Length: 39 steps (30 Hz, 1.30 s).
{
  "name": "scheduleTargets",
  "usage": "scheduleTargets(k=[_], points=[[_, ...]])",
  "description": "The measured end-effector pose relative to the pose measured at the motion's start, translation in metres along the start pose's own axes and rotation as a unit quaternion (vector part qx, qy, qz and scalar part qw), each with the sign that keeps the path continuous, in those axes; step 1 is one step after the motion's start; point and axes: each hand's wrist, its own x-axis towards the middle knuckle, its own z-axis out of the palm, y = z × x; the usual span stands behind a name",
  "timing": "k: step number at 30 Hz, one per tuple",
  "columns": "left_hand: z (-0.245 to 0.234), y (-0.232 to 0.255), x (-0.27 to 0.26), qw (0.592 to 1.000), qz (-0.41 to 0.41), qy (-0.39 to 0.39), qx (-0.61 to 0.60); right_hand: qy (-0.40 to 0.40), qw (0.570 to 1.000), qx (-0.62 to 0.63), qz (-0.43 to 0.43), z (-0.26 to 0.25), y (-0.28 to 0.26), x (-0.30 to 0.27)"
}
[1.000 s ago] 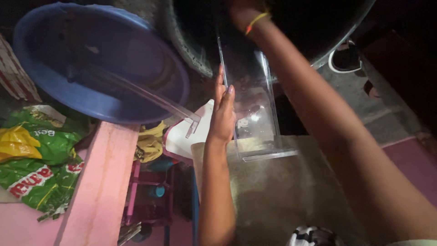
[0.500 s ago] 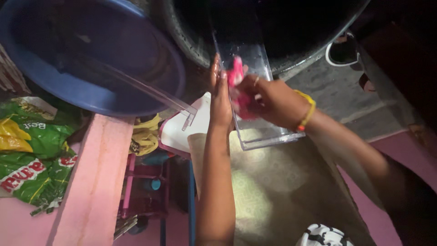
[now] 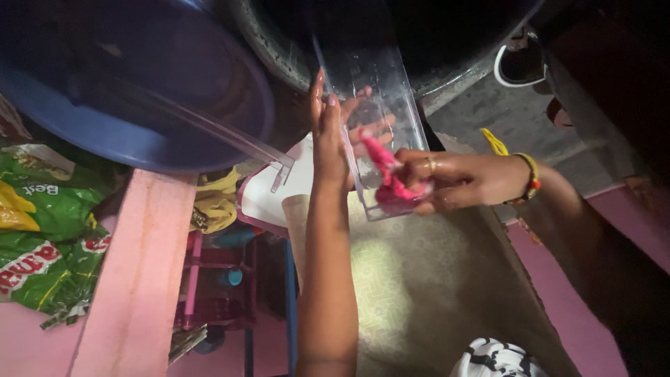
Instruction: The person scrubs a clear plastic container with a pink cloth, rinses it with water from a bucket, and then dries it with a yellow cloth. The container is handled throughout the clip and appears clean by the end.
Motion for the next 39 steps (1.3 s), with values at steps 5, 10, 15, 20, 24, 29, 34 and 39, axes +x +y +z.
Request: scheduleTargets(k=[5, 10, 15, 20, 24, 29, 34, 39], points=[[0.006, 0.002, -0.003, 1.000, -0.003, 0.003, 0.027, 0.083, 0.996, -0.004, 0.038, -0.001, 0.015, -0.022], [-0.003, -0.002, 0.001, 1.000, -0.012, -0.003, 0.009, 0.085, 0.981, 0.170, -0.038, -0.029, -0.011, -0.016], [-0.011, -0.020, 0.014, 0.993, 0.096, -0.012, 0.063, 0.093, 0.906, -0.412, -0.042, -0.016, 0.010, 0.024], [-0.017, -0.014, 0.006, 0.997, 0.028, 0.000, 0.072, 0.195, 0.792, -0.576, -0.055, -0.079, 0.060, 0.082], [-0.005, 0.002, 0.004, 0.997, -0.034, -0.003, 0.072, 0.335, 0.847, -0.413, 0.024, -0.167, 0.074, 0.140], [0.001, 0.008, 0.004, 0.998, -0.026, -0.001, 0.049, 0.332, 0.719, -0.595, -0.136, -0.148, 0.077, 0.147], [0.005, 0.008, 0.001, 0.997, -0.022, 0.016, 0.071, 0.220, 0.854, -0.452, -0.136, -0.062, 0.048, 0.062], [0.002, 0.020, 0.000, 0.993, -0.067, 0.042, 0.088, 0.396, 0.895, 0.176, -0.101, -0.107, 0.031, 0.081]])
